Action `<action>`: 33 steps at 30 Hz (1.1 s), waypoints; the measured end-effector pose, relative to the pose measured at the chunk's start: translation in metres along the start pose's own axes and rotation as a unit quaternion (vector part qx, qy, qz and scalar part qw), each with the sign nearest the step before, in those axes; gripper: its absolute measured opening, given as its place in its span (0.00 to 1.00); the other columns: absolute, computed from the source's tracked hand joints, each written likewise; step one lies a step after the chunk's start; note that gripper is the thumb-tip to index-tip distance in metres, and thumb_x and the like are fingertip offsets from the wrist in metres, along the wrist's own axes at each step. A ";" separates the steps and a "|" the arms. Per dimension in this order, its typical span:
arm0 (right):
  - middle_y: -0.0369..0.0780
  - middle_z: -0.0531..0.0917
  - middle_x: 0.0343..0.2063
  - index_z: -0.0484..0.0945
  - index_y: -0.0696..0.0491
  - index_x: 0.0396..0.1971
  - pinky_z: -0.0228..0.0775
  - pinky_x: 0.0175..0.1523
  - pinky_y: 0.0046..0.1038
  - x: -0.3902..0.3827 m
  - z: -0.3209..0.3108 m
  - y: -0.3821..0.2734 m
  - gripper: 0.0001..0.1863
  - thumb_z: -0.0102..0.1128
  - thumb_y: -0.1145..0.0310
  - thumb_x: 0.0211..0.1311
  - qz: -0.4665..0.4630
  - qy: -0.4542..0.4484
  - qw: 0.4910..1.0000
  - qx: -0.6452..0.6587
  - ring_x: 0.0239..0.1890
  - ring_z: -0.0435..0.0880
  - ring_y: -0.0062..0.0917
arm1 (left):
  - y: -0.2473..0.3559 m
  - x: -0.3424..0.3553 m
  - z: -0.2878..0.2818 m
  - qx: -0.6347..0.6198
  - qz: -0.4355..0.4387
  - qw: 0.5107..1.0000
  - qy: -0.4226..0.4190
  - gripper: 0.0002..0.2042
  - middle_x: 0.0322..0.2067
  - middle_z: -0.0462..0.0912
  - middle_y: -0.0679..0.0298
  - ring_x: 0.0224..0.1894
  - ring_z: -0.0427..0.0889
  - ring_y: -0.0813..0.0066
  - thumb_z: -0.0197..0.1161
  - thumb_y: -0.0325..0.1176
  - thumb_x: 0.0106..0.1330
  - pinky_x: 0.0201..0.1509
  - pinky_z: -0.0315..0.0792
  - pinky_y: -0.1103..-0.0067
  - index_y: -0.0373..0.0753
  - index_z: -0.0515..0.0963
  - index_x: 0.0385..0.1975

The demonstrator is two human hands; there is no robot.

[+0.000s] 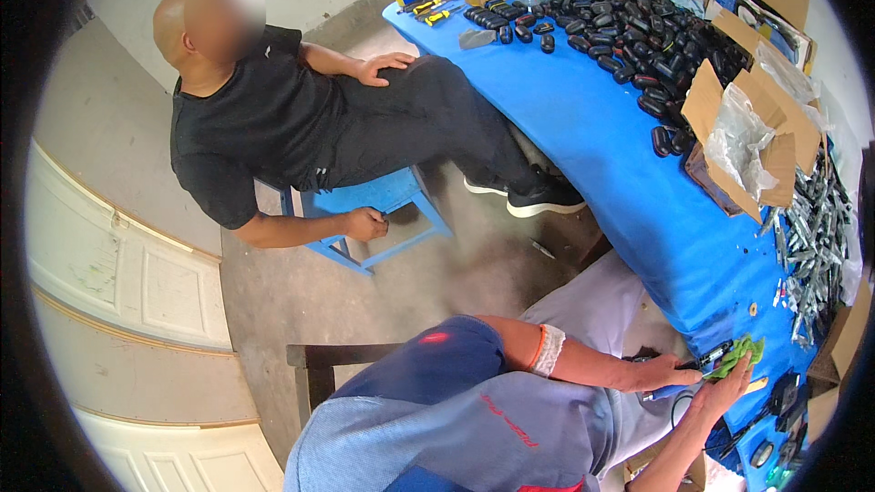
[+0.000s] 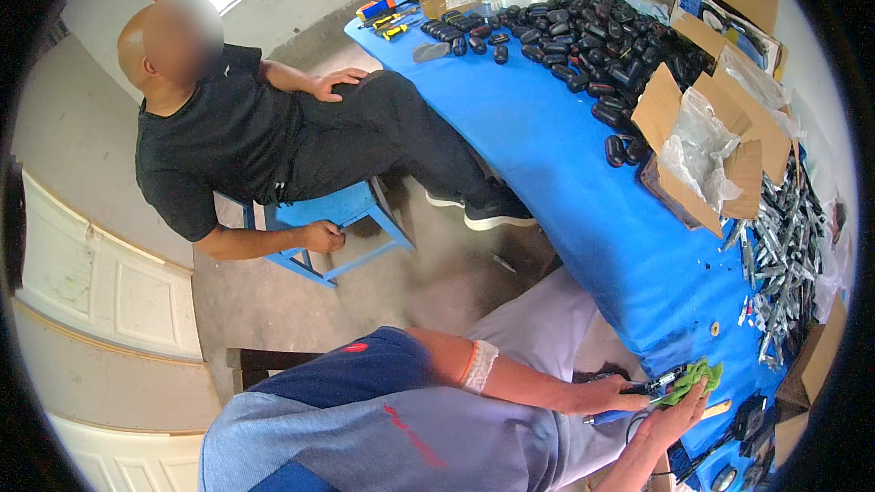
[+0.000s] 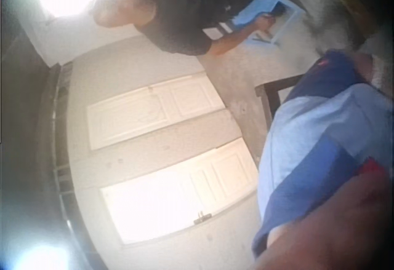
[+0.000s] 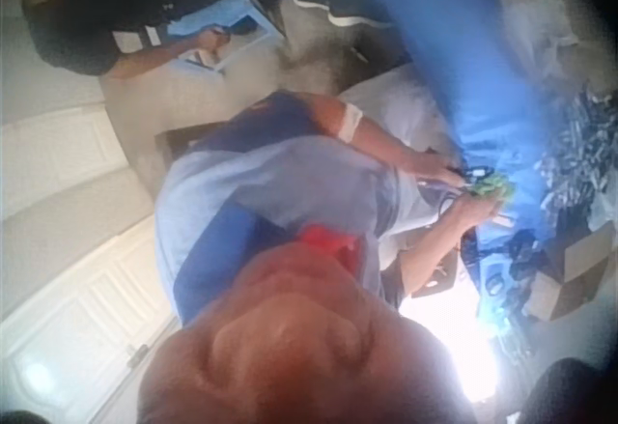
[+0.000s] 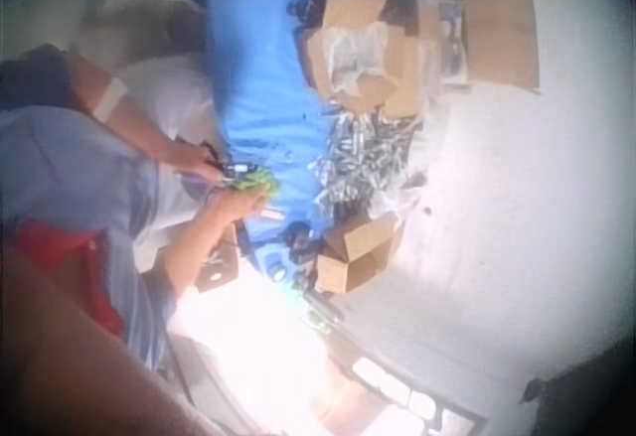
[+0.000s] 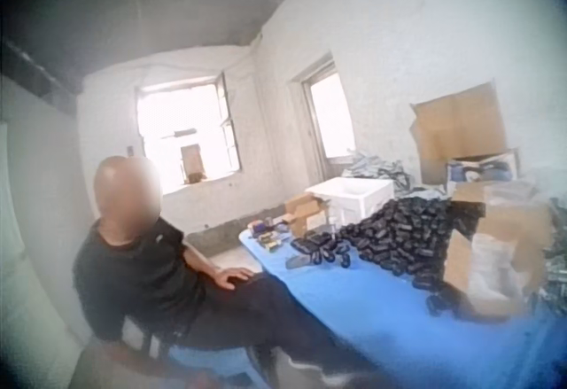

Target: The person cleans and repairs an electronic component using a precision tool and a cloth.

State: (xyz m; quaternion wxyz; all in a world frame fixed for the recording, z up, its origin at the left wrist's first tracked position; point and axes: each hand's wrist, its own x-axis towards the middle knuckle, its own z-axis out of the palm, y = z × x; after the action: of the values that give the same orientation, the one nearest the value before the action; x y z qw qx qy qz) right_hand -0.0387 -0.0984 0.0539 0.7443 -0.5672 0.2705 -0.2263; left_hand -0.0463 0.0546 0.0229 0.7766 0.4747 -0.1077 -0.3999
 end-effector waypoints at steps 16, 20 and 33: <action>0.48 0.73 0.52 0.67 0.61 0.57 0.66 0.55 0.32 0.024 -0.002 0.005 0.29 0.50 0.54 0.65 -0.147 0.035 0.939 -0.308 0.51 0.73 0.35 | -0.004 0.032 0.003 -0.005 0.114 0.993 0.003 0.21 0.22 0.70 0.77 0.27 0.64 0.91 0.58 0.53 0.62 0.27 0.59 0.85 0.38 0.78 0.26; 0.47 0.74 0.51 0.67 0.61 0.56 0.67 0.53 0.30 0.037 -0.012 0.028 0.27 0.51 0.58 0.65 -0.139 -0.007 0.957 -0.256 0.49 0.74 0.33 | -0.020 0.044 -0.008 -0.020 0.040 0.999 -0.011 0.23 0.21 0.70 0.77 0.25 0.65 0.91 0.57 0.56 0.62 0.25 0.60 0.84 0.38 0.77 0.24; 0.53 0.73 0.51 0.69 0.67 0.53 0.66 0.55 0.34 0.046 0.009 0.004 0.34 0.46 0.48 0.64 0.017 0.099 0.984 -0.145 0.49 0.74 0.37 | -0.008 0.058 0.007 0.015 0.118 0.993 -0.007 0.22 0.23 0.72 0.76 0.28 0.66 0.89 0.64 0.55 0.57 0.28 0.61 0.84 0.36 0.79 0.26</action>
State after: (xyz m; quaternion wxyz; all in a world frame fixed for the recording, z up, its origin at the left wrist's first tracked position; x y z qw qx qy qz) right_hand 0.0017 -0.1203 0.0455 0.6278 -0.6391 0.3820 -0.2271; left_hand -0.0160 0.0059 0.0078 0.8101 0.4677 -0.1750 -0.3071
